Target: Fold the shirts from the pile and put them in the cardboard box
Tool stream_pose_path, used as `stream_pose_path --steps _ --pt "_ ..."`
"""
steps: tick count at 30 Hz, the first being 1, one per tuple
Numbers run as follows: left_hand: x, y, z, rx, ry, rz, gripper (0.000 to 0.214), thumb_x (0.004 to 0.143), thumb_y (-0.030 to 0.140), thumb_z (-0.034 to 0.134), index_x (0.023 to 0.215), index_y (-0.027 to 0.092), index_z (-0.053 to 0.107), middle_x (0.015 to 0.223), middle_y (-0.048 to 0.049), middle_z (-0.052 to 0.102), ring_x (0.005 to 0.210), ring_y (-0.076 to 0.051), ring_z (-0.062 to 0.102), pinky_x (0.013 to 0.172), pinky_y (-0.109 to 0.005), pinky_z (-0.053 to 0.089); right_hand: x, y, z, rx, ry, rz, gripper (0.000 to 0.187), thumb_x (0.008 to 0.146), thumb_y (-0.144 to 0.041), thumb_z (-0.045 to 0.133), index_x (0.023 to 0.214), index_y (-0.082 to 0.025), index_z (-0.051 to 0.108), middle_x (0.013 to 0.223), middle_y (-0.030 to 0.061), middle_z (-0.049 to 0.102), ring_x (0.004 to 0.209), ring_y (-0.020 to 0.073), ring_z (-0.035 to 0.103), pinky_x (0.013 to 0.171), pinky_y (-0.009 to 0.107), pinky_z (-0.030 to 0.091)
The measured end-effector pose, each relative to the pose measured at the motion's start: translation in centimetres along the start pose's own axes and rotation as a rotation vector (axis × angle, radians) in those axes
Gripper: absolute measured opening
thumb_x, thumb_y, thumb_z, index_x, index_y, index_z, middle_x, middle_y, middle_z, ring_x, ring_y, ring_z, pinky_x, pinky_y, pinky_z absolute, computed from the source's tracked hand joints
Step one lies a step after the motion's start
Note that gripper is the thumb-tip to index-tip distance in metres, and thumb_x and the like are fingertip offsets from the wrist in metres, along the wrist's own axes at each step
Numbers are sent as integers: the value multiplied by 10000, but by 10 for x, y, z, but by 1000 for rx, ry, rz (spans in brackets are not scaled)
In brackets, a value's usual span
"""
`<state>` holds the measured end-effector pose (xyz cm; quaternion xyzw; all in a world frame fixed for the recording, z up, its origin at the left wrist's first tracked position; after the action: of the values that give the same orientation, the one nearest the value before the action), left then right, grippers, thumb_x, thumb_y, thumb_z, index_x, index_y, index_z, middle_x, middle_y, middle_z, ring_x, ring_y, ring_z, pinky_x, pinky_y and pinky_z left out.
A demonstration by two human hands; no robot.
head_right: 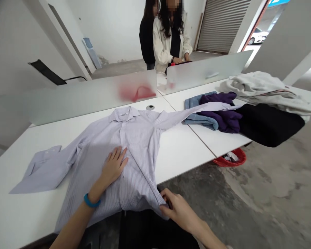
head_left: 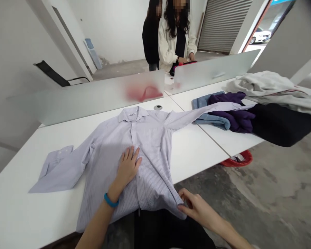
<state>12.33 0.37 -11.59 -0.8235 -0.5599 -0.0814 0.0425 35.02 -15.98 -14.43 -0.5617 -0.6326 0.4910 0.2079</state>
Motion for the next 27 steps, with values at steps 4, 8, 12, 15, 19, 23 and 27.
stream_pose_path --steps 4,8,12,15,19,23,27 --pt "1 -6 3 -46 0 5 550 959 414 293 1432 144 373 1512 -168 322 1401 -324 269 1100 -527 290 -6 42 24 115 142 58 170 695 -286 677 839 -212 624 904 36 640 941 234 534 857 304 370" --pt "-15 -6 2 -70 -15 -42 591 960 432 272 1453 108 316 1541 -186 238 1420 -341 190 1102 -528 281 -10 65 42 380 218 80 232 758 -413 640 771 -204 539 734 -8 599 703 171 567 707 276 403" --pt "-35 5 4 -94 -71 -23 580 962 444 253 1456 145 316 1536 -158 269 1418 -326 206 1110 -533 261 -21 79 41 815 288 198 412 702 -548 690 741 -208 461 558 -82 531 420 93 479 511 226 373" --pt "-42 10 5 -87 -78 2 589 956 444 287 1460 139 307 1527 -160 290 1419 -323 206 1119 -538 241 -31 90 46 1119 317 357 428 583 -390 837 853 -182 578 729 -35 651 642 118 617 634 219 468" --pt "-39 7 7 -102 -94 17 586 954 428 295 1460 132 303 1526 -169 283 1418 -314 212 1115 -534 256 -41 102 77 1447 284 515 388 487 -248 891 796 -177 669 792 -18 711 794 135 673 821 225 502" --pt "-37 7 4 -152 -105 8 579 950 410 289 1444 110 326 1522 -177 292 1418 -304 216 1123 -521 246 -48 106 119 1601 120 623 295 516 -312 883 742 -224 715 819 -16 740 922 183 685 913 243 497" --pt "-47 20 -28 -334 59 -52 523 939 405 299 1359 128 442 1473 -156 400 1392 -281 300 1111 -498 284 -53 110 130 1570 84 621 223 567 -322 861 728 -259 720 875 -6 746 1019 206 663 976 265 472"
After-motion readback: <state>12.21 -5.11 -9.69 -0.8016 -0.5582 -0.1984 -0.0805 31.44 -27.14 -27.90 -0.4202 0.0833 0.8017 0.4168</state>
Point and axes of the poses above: each hand's wrist, its own x-axis towards the middle knuckle, its own z-axis out of the palm, y = z × x, the point moved 8 cm from there along x, towards the middle knuckle
